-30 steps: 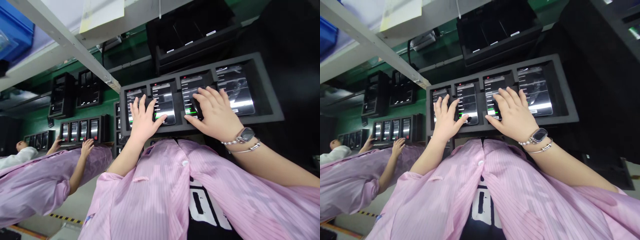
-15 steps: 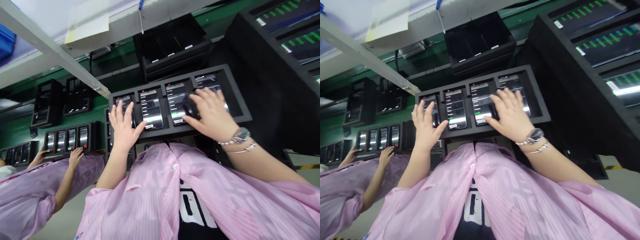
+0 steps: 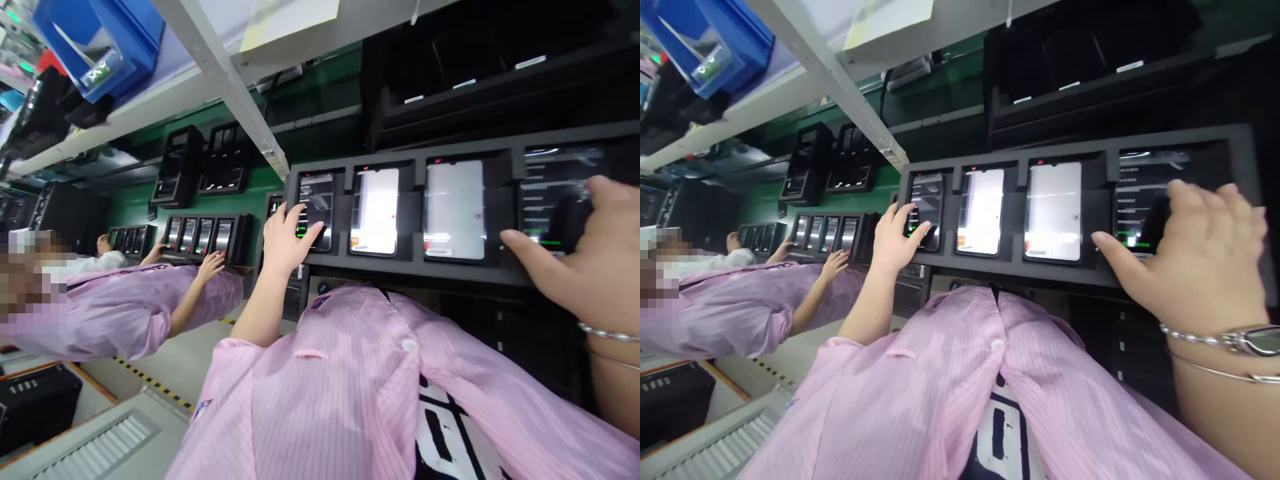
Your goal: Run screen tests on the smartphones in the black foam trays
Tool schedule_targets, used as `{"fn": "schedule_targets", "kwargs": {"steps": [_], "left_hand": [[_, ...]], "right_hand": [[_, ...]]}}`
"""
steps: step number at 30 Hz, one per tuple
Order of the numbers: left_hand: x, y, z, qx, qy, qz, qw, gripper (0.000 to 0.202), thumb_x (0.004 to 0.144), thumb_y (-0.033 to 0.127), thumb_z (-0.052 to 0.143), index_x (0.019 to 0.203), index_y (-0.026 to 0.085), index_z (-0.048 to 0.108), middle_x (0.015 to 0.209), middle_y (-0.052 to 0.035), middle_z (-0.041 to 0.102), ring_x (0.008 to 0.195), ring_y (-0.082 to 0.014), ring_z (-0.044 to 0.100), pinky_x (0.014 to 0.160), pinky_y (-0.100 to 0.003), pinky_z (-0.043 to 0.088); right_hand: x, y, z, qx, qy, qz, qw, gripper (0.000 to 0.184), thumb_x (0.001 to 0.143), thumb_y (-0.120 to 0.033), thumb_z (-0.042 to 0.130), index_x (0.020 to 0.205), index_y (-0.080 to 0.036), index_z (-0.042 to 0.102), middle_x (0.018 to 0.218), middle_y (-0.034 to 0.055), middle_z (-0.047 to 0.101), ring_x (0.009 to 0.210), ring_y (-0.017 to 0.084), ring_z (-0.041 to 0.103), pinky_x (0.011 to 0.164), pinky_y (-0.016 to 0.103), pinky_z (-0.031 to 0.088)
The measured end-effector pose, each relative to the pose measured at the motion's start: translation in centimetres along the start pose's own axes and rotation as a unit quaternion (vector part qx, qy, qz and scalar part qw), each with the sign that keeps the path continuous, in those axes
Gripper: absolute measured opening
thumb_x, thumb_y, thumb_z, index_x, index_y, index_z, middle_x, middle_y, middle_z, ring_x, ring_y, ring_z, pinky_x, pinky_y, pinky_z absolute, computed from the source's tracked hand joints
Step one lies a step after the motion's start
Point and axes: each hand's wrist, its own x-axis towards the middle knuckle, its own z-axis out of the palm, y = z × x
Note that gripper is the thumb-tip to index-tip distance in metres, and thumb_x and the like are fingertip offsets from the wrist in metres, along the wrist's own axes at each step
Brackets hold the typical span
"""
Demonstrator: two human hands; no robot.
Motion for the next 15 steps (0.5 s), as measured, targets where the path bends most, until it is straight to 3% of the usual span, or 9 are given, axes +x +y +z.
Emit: {"fn": "schedule_targets", "kwargs": {"steps": [3, 6, 9, 12, 15], "left_hand": [[0.3, -0.4, 0.0, -0.036, 0.015, 0.018, 0.999, 0.078, 0.096, 0.073, 0.054, 0.152, 0.019, 0.052, 0.156, -0.0207, 0.055, 0.149, -0.0359, 0.051, 0.124, -0.052, 0.039], [0.5, -1.0, 0.2, -0.073, 0.052, 0.037, 0.995, 0.09, 0.096, 0.077, 0.051, 0.161, 0.018, 0.037, 0.162, -0.0204, 0.049, 0.15, -0.0334, 0.049, 0.123, -0.048, 0.041], [0.2, -0.8, 0.1, -0.055, 0.093, 0.046, 0.993, 0.09, 0.096, 0.076, 0.051, 0.161, 0.015, 0.037, 0.163, -0.022, 0.047, 0.153, -0.0335, 0.045, 0.127, -0.049, 0.036], [-0.6, 0.9, -0.6, -0.017, 0.132, 0.062, 0.989, 0.086, 0.096, 0.073, 0.053, 0.157, 0.015, 0.044, 0.163, -0.0233, 0.046, 0.156, -0.0356, 0.039, 0.131, -0.054, 0.025], [-1.7, 4.0, -1.0, -0.022, 0.116, 0.141, 0.983, 0.074, 0.097, 0.068, 0.055, 0.152, 0.019, 0.052, 0.165, -0.0197, 0.045, 0.158, -0.0355, 0.036, 0.132, -0.055, 0.02]], "right_hand": [[0.1, 0.7, 0.4, 0.079, 0.042, -0.014, 0.996, 0.11, 0.095, -0.089, 0.025, 0.161, -0.001, 0.033, 0.155, 0.0333, 0.04, 0.149, 0.052, 0.035, 0.117, 0.073, 0.037], [-0.1, 1.9, 1.6, 0.104, 0.151, -0.059, 0.981, 0.103, 0.093, -0.079, 0.053, 0.163, -0.006, 0.032, 0.146, 0.0295, 0.051, 0.137, 0.05, 0.049, 0.107, 0.073, 0.046], [-0.3, 2.5, 2.1, 0.123, 0.222, -0.088, 0.963, 0.099, 0.086, -0.07, 0.067, 0.158, -0.008, 0.041, 0.134, 0.0254, 0.062, 0.124, 0.047, 0.059, 0.099, 0.068, 0.051], [-0.5, 1.2, 0.9, 0.15, 0.217, -0.085, 0.961, 0.068, 0.091, -0.054, 0.066, 0.145, -0.014, 0.055, 0.118, 0.0167, 0.07, 0.114, 0.038, 0.067, 0.102, 0.058, 0.054], [-0.9, -1.5, -0.9, 0.18, 0.164, -0.072, 0.967, 0.06, 0.096, -0.048, 0.062, 0.146, -0.016, 0.052, 0.117, 0.0135, 0.073, 0.116, 0.033, 0.067, 0.113, 0.054, 0.049]]}}
